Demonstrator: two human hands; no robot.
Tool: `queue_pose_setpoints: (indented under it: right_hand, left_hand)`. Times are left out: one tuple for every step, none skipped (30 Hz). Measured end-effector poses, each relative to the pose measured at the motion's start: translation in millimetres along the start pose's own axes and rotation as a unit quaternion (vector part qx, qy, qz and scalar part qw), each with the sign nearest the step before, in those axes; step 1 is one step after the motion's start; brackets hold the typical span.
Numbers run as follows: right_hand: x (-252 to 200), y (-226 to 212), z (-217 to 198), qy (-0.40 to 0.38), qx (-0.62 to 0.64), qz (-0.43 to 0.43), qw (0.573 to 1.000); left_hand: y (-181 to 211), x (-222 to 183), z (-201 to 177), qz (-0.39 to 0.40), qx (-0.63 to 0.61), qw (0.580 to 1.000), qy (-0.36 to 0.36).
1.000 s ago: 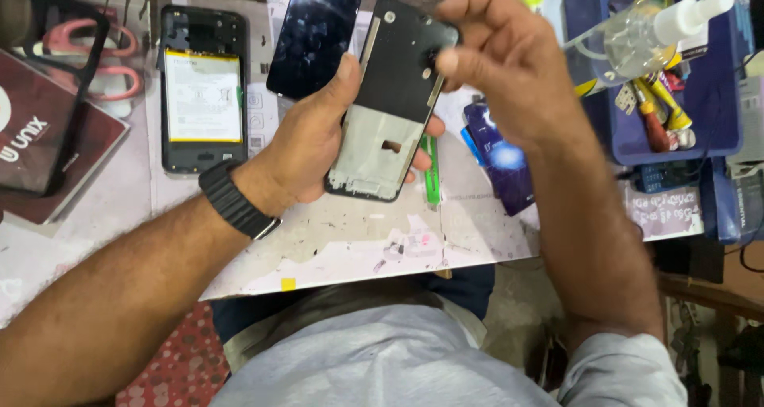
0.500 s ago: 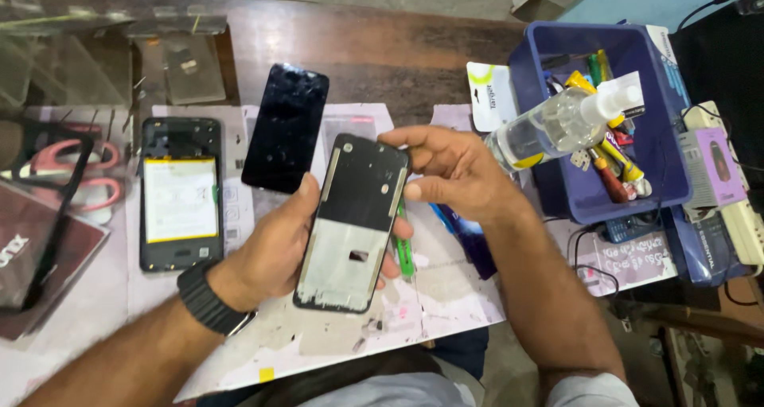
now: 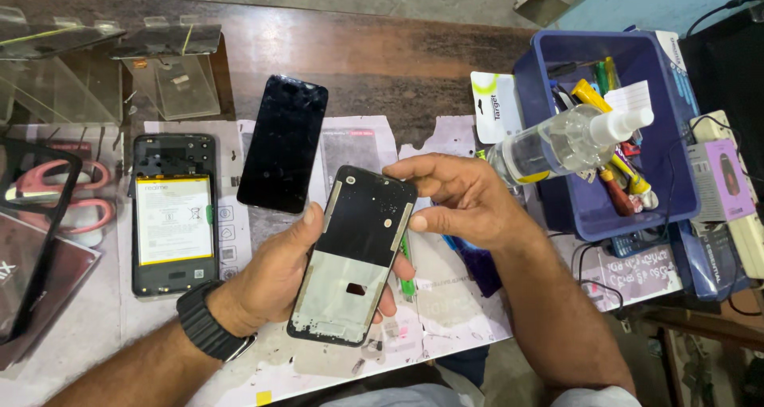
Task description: The person removes a protective film from the internal frame of a disassembled smartphone. They then use a green utility knife to scrape adhesive residue from the edges of a detached screen assembly. Finally, they peel off a black protective film from the screen and use a blue plastic spudger to clean the surface.
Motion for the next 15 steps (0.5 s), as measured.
queue_pose_setpoints:
  right_hand:
    - [0, 1, 0, 0.002, -0.002, 0.002, 1.000]
    - [1, 2, -1, 0.003, -0.003, 0.004, 1.000]
    - [1, 2, -1, 0.005, -0.005, 0.006, 1.000]
    - [2, 2, -1, 0.004, -0.009, 0.003, 1.000]
    - [2, 2, -1, 0.004, -0.012, 0.000, 1.000]
    - [3, 2, 0, 0.002, -0.016, -0.003, 1.000]
    - [4, 1, 0, 0.003, -0.015, -0.004, 1.000]
    - [5, 1, 0, 0.005, -0.013, -0.003, 1.000]
    - [6, 1, 0, 0.006, -0.011, -0.002, 1.000]
    - [6, 1, -1, 0.008, -0.018, -0.006, 1.000]
    - [8, 1, -2, 0.011, -0.025, -0.011, 1.000]
    - [7, 2, -3, 0.016, -0.031, -0.013, 0.999]
    - [8, 2, -5, 0.011, -0.058, -0.033, 0.998]
    - [9, 2, -8, 0.008, -0.085, -0.050, 0.995]
    - [9, 3, -10, 0.004, -0.112, -0.066, 0.992]
  left_hand:
    - [0, 0, 0, 0.002, 0.002, 1.000, 0.001]
    - [0, 0, 0, 0.004, 0.005, 1.000, 0.003]
    - [0, 1, 0, 0.005, 0.009, 1.000, 0.005]
    - [0, 1, -1, 0.007, 0.012, 1.000, 0.007]
    - [0, 1, -1, 0.010, 0.011, 1.000, 0.003]
    - [1, 1, -1, 0.015, 0.009, 1.000, -0.001]
    - [2, 2, -1, 0.020, 0.008, 1.000, -0.005]
    - [1, 2, -1, 0.015, 0.004, 1.000, 0.000]
    - [0, 2, -2, 0.011, -0.001, 1.000, 0.005]
    - [-1, 2, -3, 0.005, -0.007, 1.000, 0.009]
    - [0, 3, -5, 0.011, -0.005, 1.000, 0.014]
    - [-1, 4, -6, 0.014, -0.006, 1.000, 0.018]
    - [-2, 5, -8, 0.017, -0.006, 1.000, 0.022]
    - [-3, 6, -12, 0.021, 0.008, 0.999, 0.044]
    - [-3, 7, -16, 0.024, 0.022, 0.997, 0.066]
Point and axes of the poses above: each hand's wrist, its own x-axis towards the middle knuckle, its own z-axis out of the palm, y = z × x, the point moved 4 cm from there along x, towards the middle knuckle, and after that the axes turned 8 degrees about y, right-handed, at the moved point
